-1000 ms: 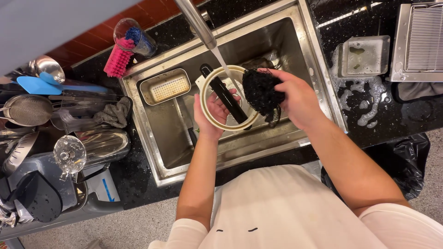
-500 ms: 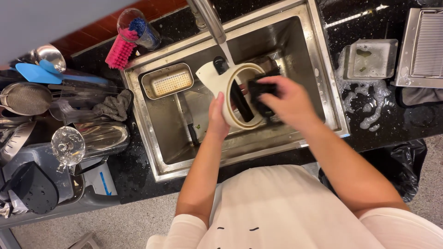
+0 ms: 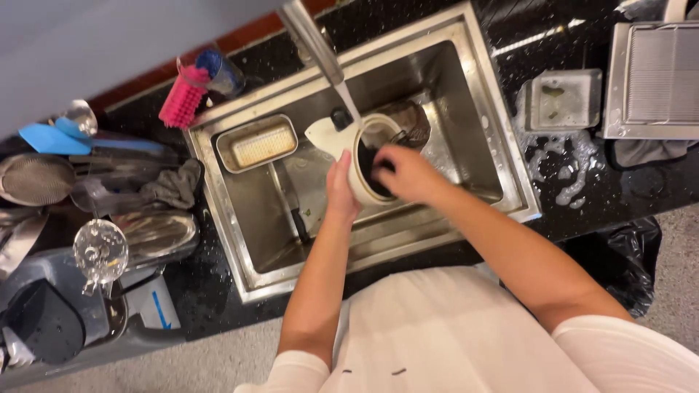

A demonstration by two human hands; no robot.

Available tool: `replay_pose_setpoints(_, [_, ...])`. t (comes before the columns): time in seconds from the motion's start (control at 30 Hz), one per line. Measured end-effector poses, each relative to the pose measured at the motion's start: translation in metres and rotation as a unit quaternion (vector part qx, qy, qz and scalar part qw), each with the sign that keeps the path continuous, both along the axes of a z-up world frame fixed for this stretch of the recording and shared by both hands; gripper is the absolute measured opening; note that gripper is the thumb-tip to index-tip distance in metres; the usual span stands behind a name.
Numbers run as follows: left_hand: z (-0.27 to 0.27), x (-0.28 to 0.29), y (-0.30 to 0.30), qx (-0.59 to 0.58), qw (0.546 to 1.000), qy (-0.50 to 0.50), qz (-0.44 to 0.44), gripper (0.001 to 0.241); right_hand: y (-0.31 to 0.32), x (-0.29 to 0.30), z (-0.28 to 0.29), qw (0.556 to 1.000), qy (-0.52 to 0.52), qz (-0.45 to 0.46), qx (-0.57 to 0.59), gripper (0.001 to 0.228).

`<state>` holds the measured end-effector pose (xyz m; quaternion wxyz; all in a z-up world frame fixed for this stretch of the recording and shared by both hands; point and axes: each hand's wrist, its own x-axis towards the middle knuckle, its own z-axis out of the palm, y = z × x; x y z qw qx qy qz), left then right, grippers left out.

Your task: Washing various kitchen and espresso machine components in a sink using water and a scrub brush.

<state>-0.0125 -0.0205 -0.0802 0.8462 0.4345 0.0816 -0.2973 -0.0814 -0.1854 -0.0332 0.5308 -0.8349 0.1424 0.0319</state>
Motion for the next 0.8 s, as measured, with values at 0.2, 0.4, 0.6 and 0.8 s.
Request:
replay_pose_setpoints(0.2, [0.035, -0.014, -0.008, 0.265, 0.918, -0.283, -0.089, 0.062, -0.016, -0.005, 0.006, 0.835, 0.097, -0.201, 0.503, 0.045])
replay_pose_setpoints(0.4, [0.100, -0.027, -0.026, 0.450, 0.699, -0.541, -0.127, 0.097, 0.001, 0.003, 0.027, 0.765, 0.151, -0.332, 0.530, 0.072])
replay_pose_setpoints(0.6, [0.109, -0.040, 0.002, 0.431, 0.622, -0.639, -0.138, 0.085, 0.017, -0.020, -0.065, 0.729, 0.064, -0.383, 0.564, 0.055])
replay_pose_setpoints(0.8, [0.092, -0.054, 0.074, 0.341, 0.615, -0.709, 0.056, 0.025, 0.012, -0.011, -0.060, 0.700, 0.003, -0.279, 0.658, 0.040])
